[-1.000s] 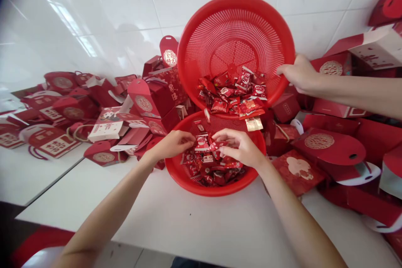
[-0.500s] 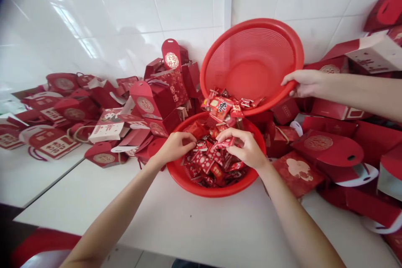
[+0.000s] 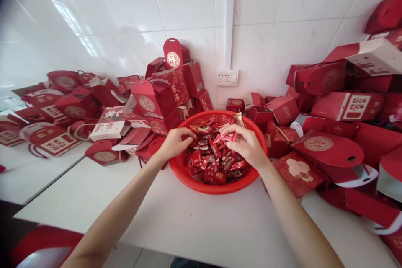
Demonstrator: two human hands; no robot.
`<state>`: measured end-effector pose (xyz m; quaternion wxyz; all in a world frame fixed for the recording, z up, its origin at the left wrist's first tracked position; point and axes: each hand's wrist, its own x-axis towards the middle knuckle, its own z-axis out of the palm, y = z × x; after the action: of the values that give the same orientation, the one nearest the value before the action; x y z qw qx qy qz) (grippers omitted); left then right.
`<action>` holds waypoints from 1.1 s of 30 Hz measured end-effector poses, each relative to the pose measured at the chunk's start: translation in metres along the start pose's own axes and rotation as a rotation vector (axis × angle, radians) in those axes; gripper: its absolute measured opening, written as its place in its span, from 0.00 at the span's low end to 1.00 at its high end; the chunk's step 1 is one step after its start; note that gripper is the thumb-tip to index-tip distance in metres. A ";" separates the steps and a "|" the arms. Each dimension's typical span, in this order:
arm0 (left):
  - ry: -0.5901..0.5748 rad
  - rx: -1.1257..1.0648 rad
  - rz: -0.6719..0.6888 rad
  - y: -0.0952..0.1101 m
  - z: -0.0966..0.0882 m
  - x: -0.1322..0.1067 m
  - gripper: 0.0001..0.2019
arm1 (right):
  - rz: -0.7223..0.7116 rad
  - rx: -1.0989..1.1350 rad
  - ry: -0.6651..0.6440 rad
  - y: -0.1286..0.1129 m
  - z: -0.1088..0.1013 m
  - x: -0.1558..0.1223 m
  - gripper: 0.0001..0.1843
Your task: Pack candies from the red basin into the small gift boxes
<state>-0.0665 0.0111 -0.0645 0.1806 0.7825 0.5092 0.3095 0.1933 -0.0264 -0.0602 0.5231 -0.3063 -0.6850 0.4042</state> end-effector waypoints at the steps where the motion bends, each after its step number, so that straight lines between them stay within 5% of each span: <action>1: -0.004 0.001 0.004 0.000 0.000 0.000 0.12 | 0.007 -0.008 0.000 0.001 0.000 0.000 0.06; 9: 0.174 0.017 -0.064 -0.006 0.002 0.002 0.12 | 0.033 -0.095 0.076 0.009 0.000 0.005 0.07; 16: -0.095 0.196 0.093 -0.010 0.009 0.014 0.32 | 0.057 -0.141 0.083 0.012 0.000 0.005 0.14; 21: -0.145 0.141 0.203 -0.010 0.010 0.027 0.18 | 0.067 -0.149 0.121 0.013 -0.003 0.003 0.18; 26: -0.069 0.103 0.145 -0.007 0.014 0.041 0.14 | 0.083 -0.103 0.191 0.017 -0.010 0.001 0.20; 33: 0.120 0.091 -0.010 -0.013 0.021 0.057 0.15 | 0.134 -0.076 0.483 0.024 -0.016 0.005 0.17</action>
<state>-0.0453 0.0692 -0.0707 0.1155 0.7676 0.5364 0.3313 0.2073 -0.0064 -0.0769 0.6316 -0.4581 -0.5331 0.3272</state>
